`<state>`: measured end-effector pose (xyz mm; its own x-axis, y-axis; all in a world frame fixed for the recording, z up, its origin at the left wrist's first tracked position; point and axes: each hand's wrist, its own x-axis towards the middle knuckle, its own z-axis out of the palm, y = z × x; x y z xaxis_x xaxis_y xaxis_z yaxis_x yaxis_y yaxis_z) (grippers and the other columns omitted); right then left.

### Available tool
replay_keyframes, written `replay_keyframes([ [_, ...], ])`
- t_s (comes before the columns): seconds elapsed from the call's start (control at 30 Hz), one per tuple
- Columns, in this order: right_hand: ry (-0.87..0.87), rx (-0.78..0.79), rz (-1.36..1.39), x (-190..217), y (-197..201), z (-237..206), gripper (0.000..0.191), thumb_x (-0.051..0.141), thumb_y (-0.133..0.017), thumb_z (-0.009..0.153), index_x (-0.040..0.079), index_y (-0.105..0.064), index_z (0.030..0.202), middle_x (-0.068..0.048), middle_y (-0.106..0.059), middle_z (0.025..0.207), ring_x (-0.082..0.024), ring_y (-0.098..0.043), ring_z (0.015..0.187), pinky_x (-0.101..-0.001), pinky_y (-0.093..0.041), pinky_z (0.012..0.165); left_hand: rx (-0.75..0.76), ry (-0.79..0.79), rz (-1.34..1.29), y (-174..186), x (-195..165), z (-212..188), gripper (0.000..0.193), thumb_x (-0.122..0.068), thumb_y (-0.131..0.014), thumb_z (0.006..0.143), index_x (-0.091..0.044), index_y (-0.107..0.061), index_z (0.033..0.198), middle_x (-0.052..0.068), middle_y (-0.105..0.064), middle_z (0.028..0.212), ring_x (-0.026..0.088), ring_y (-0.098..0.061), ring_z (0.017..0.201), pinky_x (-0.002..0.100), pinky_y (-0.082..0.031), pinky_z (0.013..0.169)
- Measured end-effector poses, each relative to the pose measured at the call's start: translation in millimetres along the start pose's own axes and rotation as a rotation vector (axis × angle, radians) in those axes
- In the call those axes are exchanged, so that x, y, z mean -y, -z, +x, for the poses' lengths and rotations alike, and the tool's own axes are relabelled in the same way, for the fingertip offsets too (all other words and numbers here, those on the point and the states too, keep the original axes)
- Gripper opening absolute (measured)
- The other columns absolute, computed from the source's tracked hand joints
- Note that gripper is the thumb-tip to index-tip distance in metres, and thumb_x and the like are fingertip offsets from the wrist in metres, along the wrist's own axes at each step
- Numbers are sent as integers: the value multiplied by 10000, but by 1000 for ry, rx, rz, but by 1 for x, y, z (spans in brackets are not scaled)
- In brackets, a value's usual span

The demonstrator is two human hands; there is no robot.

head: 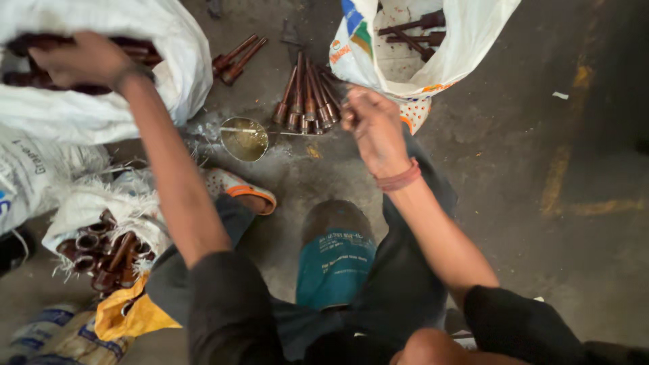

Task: The person sits on the floor and repeatedly picks up copper-colored metal tubes and small metal rings. They dip a small brush into a container of liquid and apply it to the parts, then fit the rings onto the tubes and place the assembled pieces into a white sack.

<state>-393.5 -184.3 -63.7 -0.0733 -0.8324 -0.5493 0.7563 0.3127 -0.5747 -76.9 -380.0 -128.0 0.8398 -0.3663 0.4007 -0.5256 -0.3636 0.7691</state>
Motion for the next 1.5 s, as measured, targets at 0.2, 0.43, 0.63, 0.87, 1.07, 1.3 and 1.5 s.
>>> replay_keyframes([
  [0.2,4,-208,208,23,29,10,74,55,-489,789,6,-526,830,-29,-503,683,-105,-464,585,-224,-391,540,1111,-333,-250,73,36,-246,60,-50,-521,698,-19,-479,728,108,-502,763,252,-509,719,344,-421,687],
  [0.43,20,-267,131,17,45,7,90,77,-503,787,4,-540,826,-19,-506,665,-89,-462,568,-223,-388,508,1003,-762,504,13,113,-378,525,-276,-622,518,-10,-447,935,245,-489,894,355,-528,767,393,-456,637],
  [0.63,-25,-230,87,9,49,6,106,85,-508,788,1,-554,836,-9,-514,669,-75,-452,568,-211,-375,510,1106,-193,812,-12,86,-380,427,-198,-616,734,-80,-404,1086,204,-496,1001,329,-537,860,404,-464,671],
  [0.87,-22,-111,93,19,21,-18,64,64,-468,787,28,-522,787,-9,-497,653,-86,-455,557,-222,-378,504,1604,-132,979,21,17,-321,737,-432,-663,579,-96,-366,1164,166,-344,1223,303,-362,1117,378,-346,884],
  [1.07,-3,-140,170,11,42,-20,34,52,-474,791,41,-505,781,-11,-497,658,-97,-458,557,-225,-388,517,1870,68,576,26,55,-377,515,-405,-411,754,-157,-397,1205,186,-475,1153,289,-545,981,388,-424,797],
  [1.3,-46,-232,171,20,57,0,70,67,-481,812,6,-509,833,-34,-511,685,-113,-469,597,-234,-385,534,1553,-959,770,-9,113,-420,236,-143,-363,864,-116,-460,1078,162,-466,1060,305,-441,1018,405,-391,779],
  [1.5,-69,-195,188,37,54,-4,190,42,-464,770,25,-506,954,-26,-523,747,-98,-468,621,-227,-400,564,1501,-1620,374,-32,130,-408,413,-249,-424,681,-73,-498,1048,105,-469,1081,279,-372,1020,446,-261,854],
])
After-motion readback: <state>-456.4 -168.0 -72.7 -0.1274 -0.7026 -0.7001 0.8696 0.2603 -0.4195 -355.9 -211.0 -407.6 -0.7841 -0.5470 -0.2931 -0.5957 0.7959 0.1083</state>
